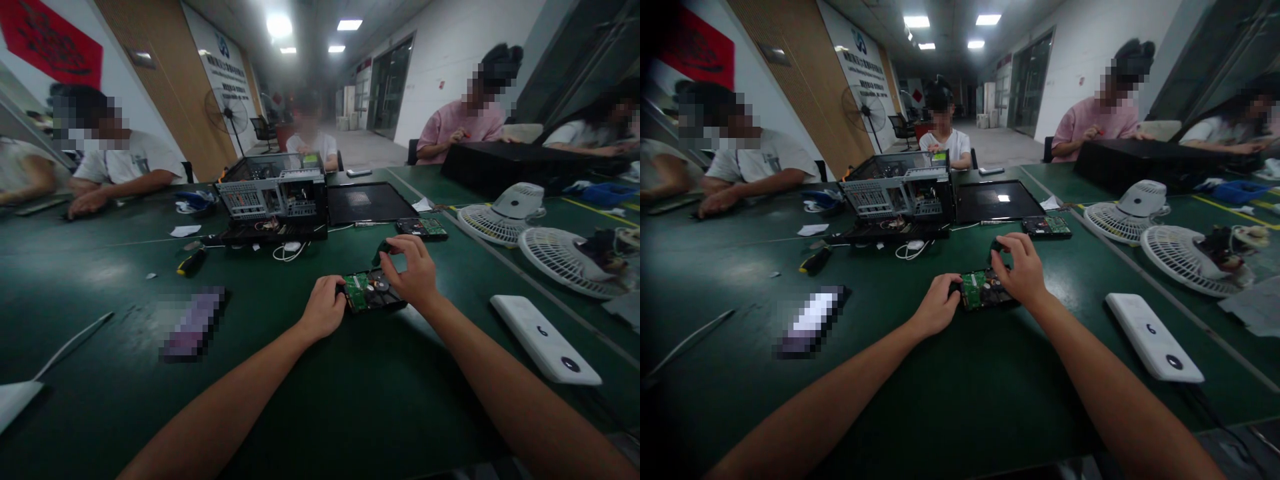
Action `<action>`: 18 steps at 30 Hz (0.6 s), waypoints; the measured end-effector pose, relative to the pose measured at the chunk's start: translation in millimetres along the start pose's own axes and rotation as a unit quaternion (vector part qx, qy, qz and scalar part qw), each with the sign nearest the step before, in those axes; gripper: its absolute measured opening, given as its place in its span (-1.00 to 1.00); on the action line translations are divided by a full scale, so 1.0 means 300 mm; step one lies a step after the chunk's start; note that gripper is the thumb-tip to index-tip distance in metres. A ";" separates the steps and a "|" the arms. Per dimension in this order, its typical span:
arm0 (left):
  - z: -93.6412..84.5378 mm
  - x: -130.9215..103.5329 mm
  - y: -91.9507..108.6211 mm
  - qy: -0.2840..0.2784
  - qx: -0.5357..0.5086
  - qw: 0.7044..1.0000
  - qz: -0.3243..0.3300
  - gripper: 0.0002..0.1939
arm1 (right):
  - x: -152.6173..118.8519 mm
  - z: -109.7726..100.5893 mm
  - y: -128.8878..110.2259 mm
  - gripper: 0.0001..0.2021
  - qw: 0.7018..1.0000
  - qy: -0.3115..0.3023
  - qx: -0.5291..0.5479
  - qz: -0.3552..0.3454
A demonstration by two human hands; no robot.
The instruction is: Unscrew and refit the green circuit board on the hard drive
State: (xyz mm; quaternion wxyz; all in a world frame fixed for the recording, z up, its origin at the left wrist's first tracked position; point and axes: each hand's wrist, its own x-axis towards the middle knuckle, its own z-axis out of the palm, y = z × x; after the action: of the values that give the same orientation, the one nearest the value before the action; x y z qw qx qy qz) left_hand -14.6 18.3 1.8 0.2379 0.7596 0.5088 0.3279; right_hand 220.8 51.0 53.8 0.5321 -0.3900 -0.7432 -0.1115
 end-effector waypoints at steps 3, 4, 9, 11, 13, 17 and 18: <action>-0.007 -0.003 0.009 -0.004 0.001 1.000 -0.001 -0.73 | -0.002 0.001 -0.003 -0.64 1.000 -0.006 0.015 0.001; -0.008 -0.003 0.012 -0.003 0.004 1.000 -0.002 -0.73 | -0.003 0.002 -0.004 -0.64 1.000 -0.008 0.020 0.004; -0.002 -0.003 0.012 -0.007 0.028 1.000 -0.009 -0.71 | -0.005 0.003 -0.009 -0.66 1.000 -0.013 -0.001 0.021; 0.001 -0.003 0.011 -0.010 0.033 0.999 -0.007 -0.70 | -0.002 0.000 -0.008 -0.68 1.000 -0.011 -0.015 0.015; 0.001 -0.003 0.011 -0.008 0.036 0.999 -0.005 -0.71 | 0.002 -0.003 -0.008 -0.68 1.000 -0.012 -0.021 0.008; -0.003 -0.005 0.016 -0.007 0.037 0.999 -0.007 -0.72 | 0.006 -0.010 -0.013 -0.66 1.000 -0.021 -0.020 0.009; -0.004 -0.005 0.017 -0.008 0.036 0.999 -0.006 -0.72 | 0.007 -0.011 -0.014 -0.65 1.000 -0.023 -0.019 0.010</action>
State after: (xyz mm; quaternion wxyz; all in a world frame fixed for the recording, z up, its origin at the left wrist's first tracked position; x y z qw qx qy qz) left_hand -12.7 15.1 5.7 0.2160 0.7675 0.5228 0.3016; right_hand 219.9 47.3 57.9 0.5087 -0.4098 -0.7489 -0.1116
